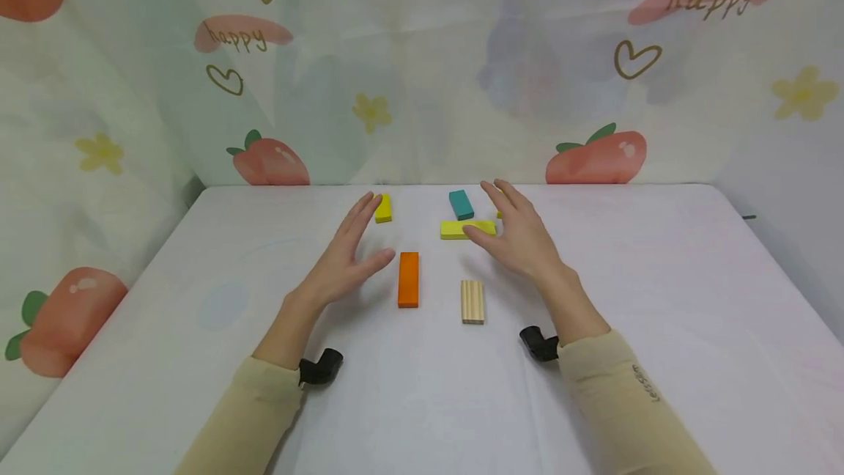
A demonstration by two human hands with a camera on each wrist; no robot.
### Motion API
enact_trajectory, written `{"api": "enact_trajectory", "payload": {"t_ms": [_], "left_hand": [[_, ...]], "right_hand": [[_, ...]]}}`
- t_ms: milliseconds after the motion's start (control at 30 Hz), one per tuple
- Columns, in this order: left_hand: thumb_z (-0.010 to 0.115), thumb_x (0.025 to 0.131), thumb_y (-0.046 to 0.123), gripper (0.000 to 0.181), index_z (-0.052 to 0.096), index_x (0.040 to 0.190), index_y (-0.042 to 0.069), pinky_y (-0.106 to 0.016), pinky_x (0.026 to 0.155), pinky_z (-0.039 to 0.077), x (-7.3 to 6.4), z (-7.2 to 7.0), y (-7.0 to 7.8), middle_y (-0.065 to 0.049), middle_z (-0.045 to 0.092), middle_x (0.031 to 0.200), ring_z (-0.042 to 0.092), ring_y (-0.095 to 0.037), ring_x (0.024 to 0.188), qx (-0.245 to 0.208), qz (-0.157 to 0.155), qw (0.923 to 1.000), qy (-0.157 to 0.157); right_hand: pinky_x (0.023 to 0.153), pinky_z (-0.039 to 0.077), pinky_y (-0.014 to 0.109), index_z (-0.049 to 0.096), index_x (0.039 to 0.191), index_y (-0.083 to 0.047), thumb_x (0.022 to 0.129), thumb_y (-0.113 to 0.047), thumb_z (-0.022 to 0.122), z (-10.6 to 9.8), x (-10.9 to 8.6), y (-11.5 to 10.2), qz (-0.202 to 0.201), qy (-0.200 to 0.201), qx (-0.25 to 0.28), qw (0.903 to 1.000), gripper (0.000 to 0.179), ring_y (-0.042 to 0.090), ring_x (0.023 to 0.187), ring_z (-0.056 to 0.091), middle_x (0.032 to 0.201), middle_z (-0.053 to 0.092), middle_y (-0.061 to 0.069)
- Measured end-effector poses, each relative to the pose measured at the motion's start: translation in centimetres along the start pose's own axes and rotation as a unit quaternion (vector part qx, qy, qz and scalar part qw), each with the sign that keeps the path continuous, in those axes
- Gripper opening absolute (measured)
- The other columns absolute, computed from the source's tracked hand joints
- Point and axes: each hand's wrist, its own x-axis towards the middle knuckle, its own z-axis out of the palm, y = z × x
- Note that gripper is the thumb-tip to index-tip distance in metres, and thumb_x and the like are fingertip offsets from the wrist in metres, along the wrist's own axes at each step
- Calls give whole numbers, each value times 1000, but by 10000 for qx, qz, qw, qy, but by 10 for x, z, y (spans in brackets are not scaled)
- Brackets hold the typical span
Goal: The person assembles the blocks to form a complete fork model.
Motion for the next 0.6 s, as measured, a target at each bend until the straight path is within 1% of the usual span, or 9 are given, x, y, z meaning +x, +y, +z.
{"api": "enact_trajectory", "payload": {"t_ms": [100,267,367,500,600], "left_hand": [[64,95,47,79,22,161,38,-58,114,28,1,2,-2,11,11,167,11,-14,152,-205,180,9996,-65],[66,94,44,78,27,160,35,-56,116,26,2,5,-8,11,18,166,17,-14,151,-351,311,9987,-212],[67,93,41,76,30,160,32,-55,116,26,2,7,-12,10,22,165,21,-15,150,-419,417,9978,-290],[68,93,40,74,34,158,29,-54,117,26,3,9,-16,9,28,163,23,-13,149,-487,580,9966,-330],[69,93,37,73,36,157,28,-52,117,26,4,11,-20,7,31,162,23,-10,148,-576,717,9951,-354]], "right_hand": [[109,27,70,26,161,-13,96,-40,65,3,3,0,33,-55,154,9999,80,43,147,21,164,19,19],[110,27,69,27,161,-15,96,-40,66,7,6,1,99,-142,305,9994,79,42,146,23,164,21,18],[109,29,68,29,160,-15,97,-39,66,8,7,2,50,-200,413,9989,77,43,144,28,163,23,18],[109,32,65,34,157,-12,98,-34,66,9,8,3,-99,-286,701,9971,71,44,139,36,161,28,16],[110,33,63,37,156,-11,98,-32,67,11,9,4,-142,-310,855,9958,69,42,138,37,161,29,16]]}}
